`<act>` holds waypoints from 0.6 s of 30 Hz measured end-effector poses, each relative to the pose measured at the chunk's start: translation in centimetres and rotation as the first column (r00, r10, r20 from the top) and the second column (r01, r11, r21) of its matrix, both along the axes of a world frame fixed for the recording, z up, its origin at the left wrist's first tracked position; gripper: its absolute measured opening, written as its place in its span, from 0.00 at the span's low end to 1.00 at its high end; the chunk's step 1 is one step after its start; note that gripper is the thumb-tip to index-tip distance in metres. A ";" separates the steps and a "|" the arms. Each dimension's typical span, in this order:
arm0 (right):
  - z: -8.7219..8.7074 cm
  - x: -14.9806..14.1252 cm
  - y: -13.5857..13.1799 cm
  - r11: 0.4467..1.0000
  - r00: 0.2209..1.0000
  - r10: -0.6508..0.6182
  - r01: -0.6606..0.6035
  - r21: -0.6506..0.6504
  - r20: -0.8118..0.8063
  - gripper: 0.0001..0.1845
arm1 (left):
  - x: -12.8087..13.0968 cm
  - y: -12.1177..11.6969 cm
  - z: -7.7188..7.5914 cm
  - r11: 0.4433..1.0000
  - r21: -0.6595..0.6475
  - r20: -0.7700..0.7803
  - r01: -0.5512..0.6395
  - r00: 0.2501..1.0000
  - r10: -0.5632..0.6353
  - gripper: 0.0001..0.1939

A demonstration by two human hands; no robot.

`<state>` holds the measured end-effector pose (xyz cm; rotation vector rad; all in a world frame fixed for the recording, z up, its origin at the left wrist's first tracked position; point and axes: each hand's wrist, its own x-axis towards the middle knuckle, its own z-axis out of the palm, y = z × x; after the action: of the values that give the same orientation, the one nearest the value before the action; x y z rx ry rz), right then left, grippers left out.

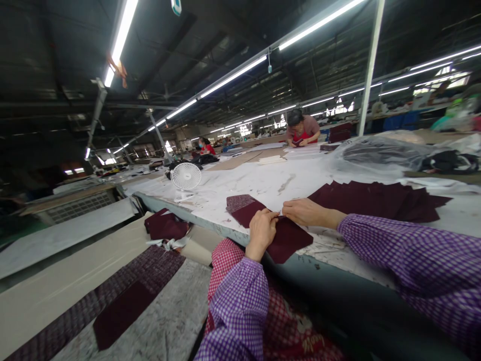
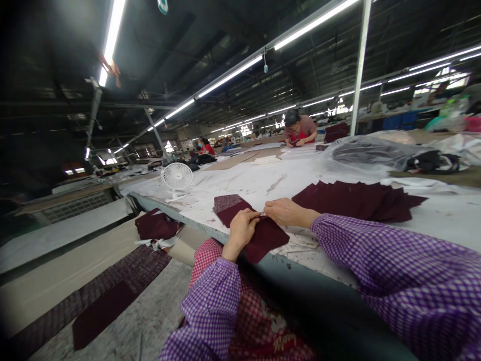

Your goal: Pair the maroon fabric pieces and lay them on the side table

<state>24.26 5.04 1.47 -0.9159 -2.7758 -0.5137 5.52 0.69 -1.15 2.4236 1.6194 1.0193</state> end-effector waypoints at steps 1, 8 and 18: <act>-0.1 0.0 0.0 1.000 1.000 0.004 -0.005 0.014 0.011 0.15 | 0.0 0.1 0.0 1.000 -0.001 0.008 0.000 1.000 0.000 0.14; 0.0 -0.2 -0.3 0.998 0.991 0.024 -0.032 0.061 0.134 0.11 | 0.1 0.2 0.0 1.000 -0.012 -0.074 0.007 0.997 -0.008 0.13; 1.3 0.5 -0.7 0.997 0.997 -0.067 0.068 -0.026 0.048 0.16 | 0.2 -0.1 0.1 1.000 0.006 -0.132 0.010 0.991 -0.009 0.14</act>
<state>24.76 4.31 2.82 -1.0197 -2.8090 -0.5145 5.68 0.64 -1.03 2.5513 1.6425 0.8817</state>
